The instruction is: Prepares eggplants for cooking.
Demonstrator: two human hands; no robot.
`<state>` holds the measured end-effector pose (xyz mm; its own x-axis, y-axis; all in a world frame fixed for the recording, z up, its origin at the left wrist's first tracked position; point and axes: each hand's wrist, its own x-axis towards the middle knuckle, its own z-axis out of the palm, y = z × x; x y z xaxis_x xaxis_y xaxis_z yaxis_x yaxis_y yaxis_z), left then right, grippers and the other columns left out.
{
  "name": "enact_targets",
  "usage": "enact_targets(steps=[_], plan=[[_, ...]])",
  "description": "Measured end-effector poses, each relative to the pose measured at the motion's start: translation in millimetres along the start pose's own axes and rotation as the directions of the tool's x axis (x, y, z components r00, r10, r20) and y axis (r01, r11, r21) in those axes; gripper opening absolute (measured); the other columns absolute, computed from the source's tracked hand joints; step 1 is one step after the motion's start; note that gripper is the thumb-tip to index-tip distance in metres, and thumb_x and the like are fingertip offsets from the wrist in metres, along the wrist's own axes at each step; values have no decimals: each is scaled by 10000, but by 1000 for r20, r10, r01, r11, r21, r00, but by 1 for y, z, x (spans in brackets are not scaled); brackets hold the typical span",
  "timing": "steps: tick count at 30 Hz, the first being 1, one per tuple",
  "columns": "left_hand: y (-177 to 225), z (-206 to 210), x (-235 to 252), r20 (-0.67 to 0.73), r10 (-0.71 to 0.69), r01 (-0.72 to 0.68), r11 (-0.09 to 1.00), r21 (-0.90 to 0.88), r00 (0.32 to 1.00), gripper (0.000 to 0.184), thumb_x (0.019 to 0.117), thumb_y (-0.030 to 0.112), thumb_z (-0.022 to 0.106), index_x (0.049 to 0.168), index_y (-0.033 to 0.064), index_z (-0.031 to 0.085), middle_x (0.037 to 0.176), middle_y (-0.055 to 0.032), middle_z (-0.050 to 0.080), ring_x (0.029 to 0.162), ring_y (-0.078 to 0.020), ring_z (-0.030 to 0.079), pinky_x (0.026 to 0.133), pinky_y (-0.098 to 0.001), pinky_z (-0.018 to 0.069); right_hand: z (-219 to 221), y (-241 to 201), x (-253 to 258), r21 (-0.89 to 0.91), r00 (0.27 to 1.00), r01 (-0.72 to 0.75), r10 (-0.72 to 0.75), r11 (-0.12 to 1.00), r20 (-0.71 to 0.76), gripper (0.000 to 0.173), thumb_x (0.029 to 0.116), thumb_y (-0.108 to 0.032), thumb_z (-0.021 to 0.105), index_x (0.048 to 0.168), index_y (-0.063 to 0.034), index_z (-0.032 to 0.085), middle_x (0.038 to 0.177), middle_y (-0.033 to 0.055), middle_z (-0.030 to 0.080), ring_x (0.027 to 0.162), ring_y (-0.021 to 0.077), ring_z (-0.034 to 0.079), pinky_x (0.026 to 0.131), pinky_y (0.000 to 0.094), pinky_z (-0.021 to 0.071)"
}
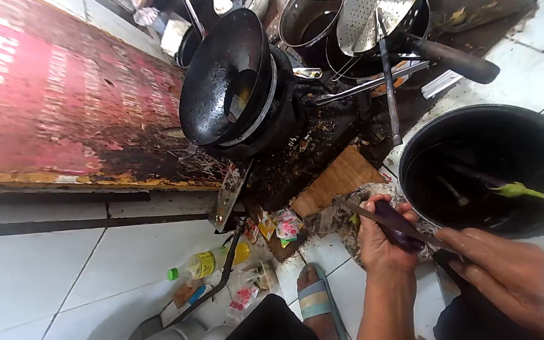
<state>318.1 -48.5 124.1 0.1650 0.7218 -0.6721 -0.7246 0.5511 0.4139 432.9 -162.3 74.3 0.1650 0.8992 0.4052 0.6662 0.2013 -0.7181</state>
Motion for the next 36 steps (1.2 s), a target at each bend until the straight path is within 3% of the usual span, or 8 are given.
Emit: enact_targets(steps=[3, 6, 18, 25, 30, 36], plan=[[1, 13, 4, -150, -15, 17, 1000, 10, 989, 263, 1073, 258, 422, 958, 106, 603, 862, -51, 636, 629, -163, 646, 531, -251, 562, -3, -2, 0, 42, 999, 46, -46, 998, 14, 353, 1045, -252, 415, 1205, -84, 681, 830, 65, 631, 706, 150, 602, 579, 280, 479], [1, 19, 3, -193, -23, 32, 998, 46, 981, 259, 1075, 261, 419, 949, 112, 589, 850, -49, 626, 613, -155, 637, 517, -248, 555, -4, -3, 1, 1, 998, 55, -55, 999, 20, 340, 1034, -235, 421, 1187, -87, 686, 820, 60, 630, 695, 156, 605, 559, 293, 475], [2, 11, 0, -104, 29, -14, 990, 137, 994, 282, 1076, 265, 398, 916, 122, 581, 762, -35, 631, 552, -154, 632, 512, -290, 568, -4, -13, 4, -302, 996, 85, -81, 949, 28, 319, 1017, -200, 434, 1140, -29, 674, 777, 110, 627, 628, 260, 622, 450, 366, 440], [-16, 7, -7, -27, -143, 146, 980, 137, 989, 316, 1075, 261, 340, 911, 137, 579, 765, -28, 618, 558, -135, 613, 508, -260, 537, -2, -17, 7, -292, 998, 60, -51, 955, 37, 356, 996, -177, 450, 1227, -5, 659, 772, 113, 658, 610, 257, 643, 449, 366, 463], [-5, 3, -2, 45, -120, 112, 984, 141, 992, 323, 1073, 291, 348, 910, 144, 584, 801, -28, 629, 565, -134, 615, 510, -254, 540, 0, -16, 7, -302, 994, 94, -74, 949, 74, 314, 954, -173, 457, 1079, 0, 686, 787, 115, 677, 636, 256, 670, 453, 367, 488], [6, 13, 1, -154, -101, 121, 984, 132, 983, 351, 1068, 348, 341, 886, 148, 565, 752, -23, 604, 531, -142, 591, 485, -252, 523, -5, -16, 2, -340, 991, 58, -11, 939, 136, 326, 978, -210, 416, 990, -22, 682, 789, 119, 686, 632, 278, 682, 429, 392, 476]])
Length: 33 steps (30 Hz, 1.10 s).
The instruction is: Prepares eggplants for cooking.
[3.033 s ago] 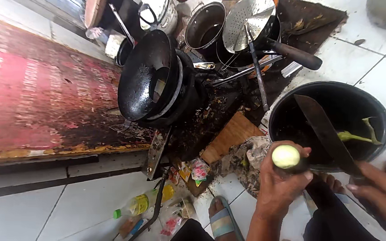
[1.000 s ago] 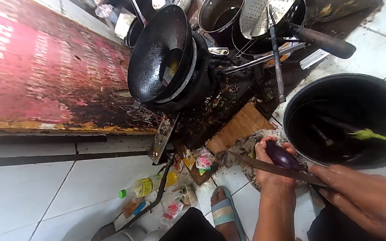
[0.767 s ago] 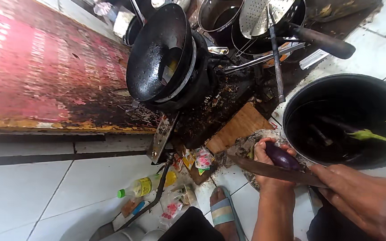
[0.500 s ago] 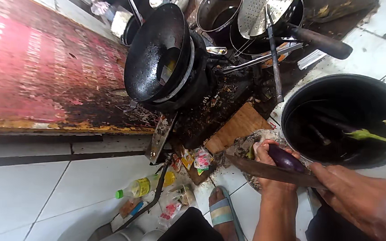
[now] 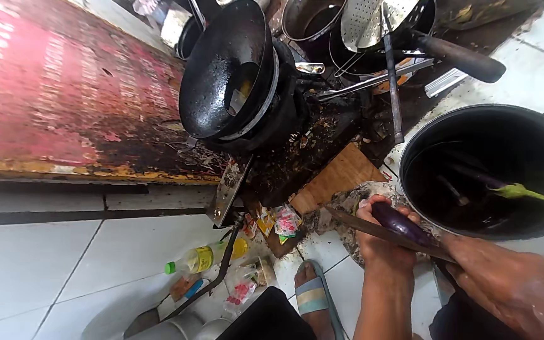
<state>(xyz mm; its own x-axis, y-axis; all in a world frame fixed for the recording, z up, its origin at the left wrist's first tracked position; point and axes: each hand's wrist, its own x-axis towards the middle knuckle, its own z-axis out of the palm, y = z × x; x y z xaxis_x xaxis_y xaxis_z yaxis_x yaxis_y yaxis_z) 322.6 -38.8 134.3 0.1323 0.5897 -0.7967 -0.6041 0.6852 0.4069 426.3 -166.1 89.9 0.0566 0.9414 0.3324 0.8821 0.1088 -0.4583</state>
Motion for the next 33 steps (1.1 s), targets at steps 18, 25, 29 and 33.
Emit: enact_targets(steps=[18, 25, 29, 33], plan=[[-37, -7, -11, 293, 339, -346, 938, -27, 894, 155, 989, 245, 586, 1015, 115, 667, 862, -53, 706, 753, -192, 728, 730, -361, 624, 3, -1, 5, -15, 995, -73, 72, 997, -73, 320, 976, -230, 420, 975, -16, 657, 736, 111, 661, 579, 261, 662, 409, 389, 460], [-22, -5, -17, 256, -193, 221, 971, -86, 947, 181, 1002, 211, 510, 931, 119, 649, 850, -83, 698, 722, -251, 720, 635, -362, 615, 0, 0, 0, -78, 996, -76, 72, 994, -54, 350, 988, -223, 409, 1029, 5, 672, 789, 138, 690, 617, 295, 685, 432, 408, 491], [-27, -1, -27, 265, -113, 141, 986, -92, 958, 222, 1021, 186, 461, 951, 106, 656, 890, -76, 702, 780, -247, 727, 670, -367, 618, -2, 1, 0, -52, 996, -64, 60, 997, -66, 349, 976, -218, 420, 1013, 22, 672, 786, 147, 691, 626, 293, 690, 441, 405, 496], [-46, 0, -33, 328, 340, -357, 934, -9, 881, 215, 1024, 286, 522, 1013, 156, 693, 996, -5, 704, 1011, -190, 699, 958, -408, 566, -6, -1, 2, 49, 990, -105, 109, 993, -86, 377, 957, -293, 452, 1014, 4, 676, 811, 143, 708, 647, 274, 696, 462, 404, 499]])
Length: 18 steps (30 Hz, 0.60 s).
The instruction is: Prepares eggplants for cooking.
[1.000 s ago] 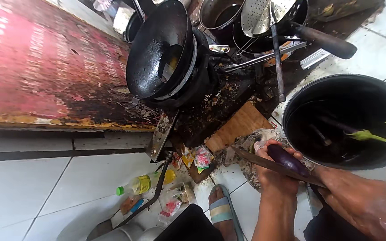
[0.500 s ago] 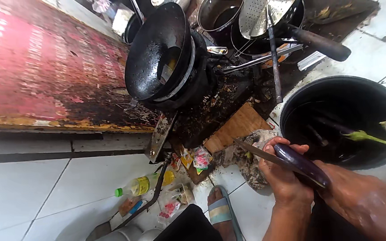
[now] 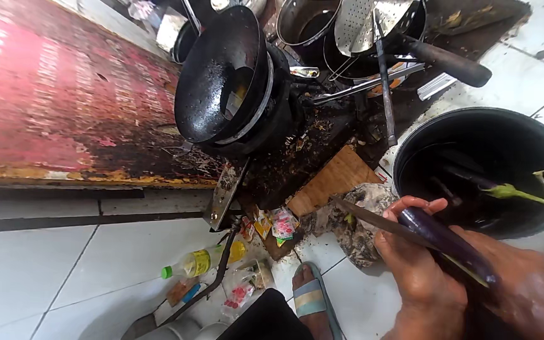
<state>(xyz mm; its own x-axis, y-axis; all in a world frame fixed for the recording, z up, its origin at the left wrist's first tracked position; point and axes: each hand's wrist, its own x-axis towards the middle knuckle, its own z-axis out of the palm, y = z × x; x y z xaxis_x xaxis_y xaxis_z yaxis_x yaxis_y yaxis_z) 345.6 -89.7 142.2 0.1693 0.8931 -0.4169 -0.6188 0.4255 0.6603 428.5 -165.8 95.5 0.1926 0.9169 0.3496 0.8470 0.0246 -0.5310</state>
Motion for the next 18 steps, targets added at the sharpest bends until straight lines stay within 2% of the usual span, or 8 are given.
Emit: enact_targets(steps=[2, 5, 7, 10, 13, 15, 17, 18], plan=[[-3, 3, 2, -60, 35, -34, 999, 17, 998, 234, 1036, 272, 495, 1008, 153, 695, 993, -3, 706, 1009, -188, 699, 959, -411, 564, 2, -1, 2, -15, 1000, -26, 26, 1000, -5, 357, 934, -289, 447, 989, -11, 665, 782, 128, 690, 620, 267, 683, 436, 401, 472], [6, 8, 7, -157, -193, 187, 981, -54, 969, 359, 1080, 205, 328, 968, 126, 660, 916, -19, 694, 876, -193, 711, 817, -368, 602, 5, 1, 0, -73, 1000, -21, 23, 997, 17, 357, 908, -282, 448, 973, -2, 660, 756, 122, 670, 600, 279, 678, 406, 405, 461], [12, 8, 9, -144, -364, 340, 925, -170, 920, 401, 1095, 229, 313, 938, 104, 660, 864, -50, 702, 794, -219, 725, 723, -354, 618, 6, 4, -2, -96, 1000, -8, 11, 995, 23, 333, 949, -263, 425, 968, -14, 645, 765, 122, 661, 610, 280, 674, 414, 407, 463], [14, 7, 7, -102, -498, 451, 842, -296, 861, 398, 1090, 251, 336, 931, 90, 663, 848, -77, 707, 773, -246, 726, 722, -371, 621, 7, 7, -4, -118, 1000, 8, -8, 993, -3, 300, 980, -210, 414, 935, -14, 635, 747, 130, 654, 605, 287, 670, 424, 400, 466], [9, 9, 2, -141, -407, 375, 903, -208, 902, 389, 1101, 251, 309, 1003, 84, 647, 911, -72, 700, 844, -226, 718, 788, -368, 608, 6, 6, -3, -81, 1000, -8, 7, 997, -13, 306, 969, -214, 418, 937, -7, 641, 753, 137, 668, 612, 292, 678, 435, 406, 476], [1, 12, -4, -158, -212, 216, 976, 6, 964, 390, 1094, 225, 294, 1039, 90, 656, 976, -53, 702, 947, -195, 705, 871, -366, 584, 5, 7, -3, -9, 999, -38, 38, 999, -18, 365, 945, -274, 441, 986, 4, 675, 775, 134, 691, 632, 272, 691, 462, 405, 503], [-7, 11, -6, -124, -19, 44, 979, 201, 992, 411, 1097, 218, 286, 1045, 84, 672, 1034, -54, 698, 1047, -202, 674, 969, -403, 547, 4, 5, -4, 55, 995, -95, 95, 994, -1, 394, 950, -348, 462, 1015, -27, 680, 781, 105, 689, 646, 232, 687, 487, 391, 512], [-10, 10, -5, -116, 25, 5, 966, 257, 993, 453, 1102, 257, 258, 1046, 95, 678, 1041, -47, 699, 1054, -194, 671, 964, -399, 546, 4, 5, -3, 61, 994, -113, 113, 992, 4, 382, 947, -354, 465, 1008, -40, 675, 770, 94, 680, 638, 224, 681, 484, 387, 506]])
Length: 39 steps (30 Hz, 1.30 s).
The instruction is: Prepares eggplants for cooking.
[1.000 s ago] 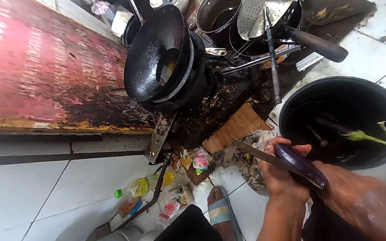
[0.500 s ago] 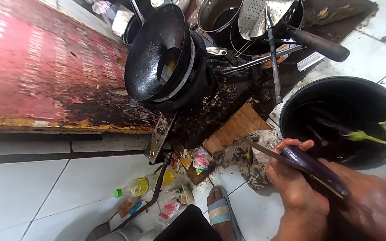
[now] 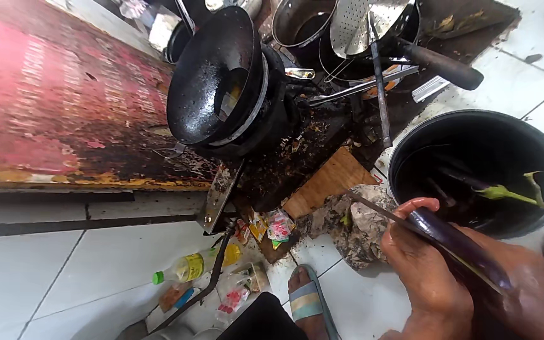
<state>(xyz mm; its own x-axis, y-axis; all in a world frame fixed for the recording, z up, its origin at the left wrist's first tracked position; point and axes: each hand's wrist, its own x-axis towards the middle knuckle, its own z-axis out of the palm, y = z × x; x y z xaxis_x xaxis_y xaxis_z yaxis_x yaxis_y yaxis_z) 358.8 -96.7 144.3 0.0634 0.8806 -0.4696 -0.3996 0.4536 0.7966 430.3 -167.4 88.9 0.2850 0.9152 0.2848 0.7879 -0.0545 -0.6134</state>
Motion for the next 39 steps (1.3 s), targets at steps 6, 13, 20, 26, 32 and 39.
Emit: enact_targets(steps=[6, 13, 20, 26, 32, 39], plan=[[7, -9, 7, 88, -243, 244, 970, -7, 966, 789, 1031, 623, 20, 1160, 147, 636, 1114, -34, 679, 1102, -191, 650, 969, -380, 531, 4, 1, -2, -59, 998, -61, 62, 996, 11, 409, 869, -378, 513, 973, -24, 690, 735, 109, 673, 594, 270, 680, 442, 427, 488], [7, -14, 5, 251, -336, 361, 931, -59, 908, 932, 938, 766, -16, 1114, 150, 661, 1049, -47, 705, 1053, -207, 679, 948, -388, 549, 0, -2, 1, -169, 1000, -12, 12, 986, -2, 349, 940, -279, 441, 883, -14, 661, 685, 125, 646, 544, 292, 660, 392, 420, 452], [-10, -29, 9, 368, 13, -141, 936, 322, 930, 837, 911, 817, 307, 1318, 132, 560, 1178, -58, 696, 1121, -174, 658, 947, -352, 555, 0, -3, 7, -76, 998, -67, 67, 995, -3, 350, 927, -324, 467, 889, -47, 677, 675, 86, 632, 551, 248, 651, 425, 412, 473], [-12, -29, 16, 439, -146, 38, 968, 246, 887, 521, 909, 386, 624, 1364, 162, 502, 1240, -58, 650, 1138, -167, 616, 923, -343, 520, -2, 3, 2, -24, 987, -158, 158, 987, 38, 426, 913, -432, 474, 886, -65, 688, 678, 67, 633, 566, 226, 644, 459, 419, 480], [-11, -40, 30, 455, -289, 274, 957, 101, 842, 594, 790, 78, 594, 1363, 208, 510, 1375, -54, 592, 1185, -197, 619, 902, -361, 547, -2, 10, -8, 47, 964, -234, 225, 971, 143, 387, 855, -338, 555, 997, -23, 729, 799, 135, 692, 710, 319, 703, 584, 529, 546], [8, -17, 42, 230, -161, 70, 931, 359, 960, 495, 772, -48, 492, 1233, 100, 597, 1185, -79, 639, 927, -184, 652, 724, -360, 559, -17, 26, 19, 653, 618, -738, 556, 169, 555, 150, 884, -211, 529, 854, -164, 669, 510, -3, 479, 363, 85, 458, 334, 248, 416]])
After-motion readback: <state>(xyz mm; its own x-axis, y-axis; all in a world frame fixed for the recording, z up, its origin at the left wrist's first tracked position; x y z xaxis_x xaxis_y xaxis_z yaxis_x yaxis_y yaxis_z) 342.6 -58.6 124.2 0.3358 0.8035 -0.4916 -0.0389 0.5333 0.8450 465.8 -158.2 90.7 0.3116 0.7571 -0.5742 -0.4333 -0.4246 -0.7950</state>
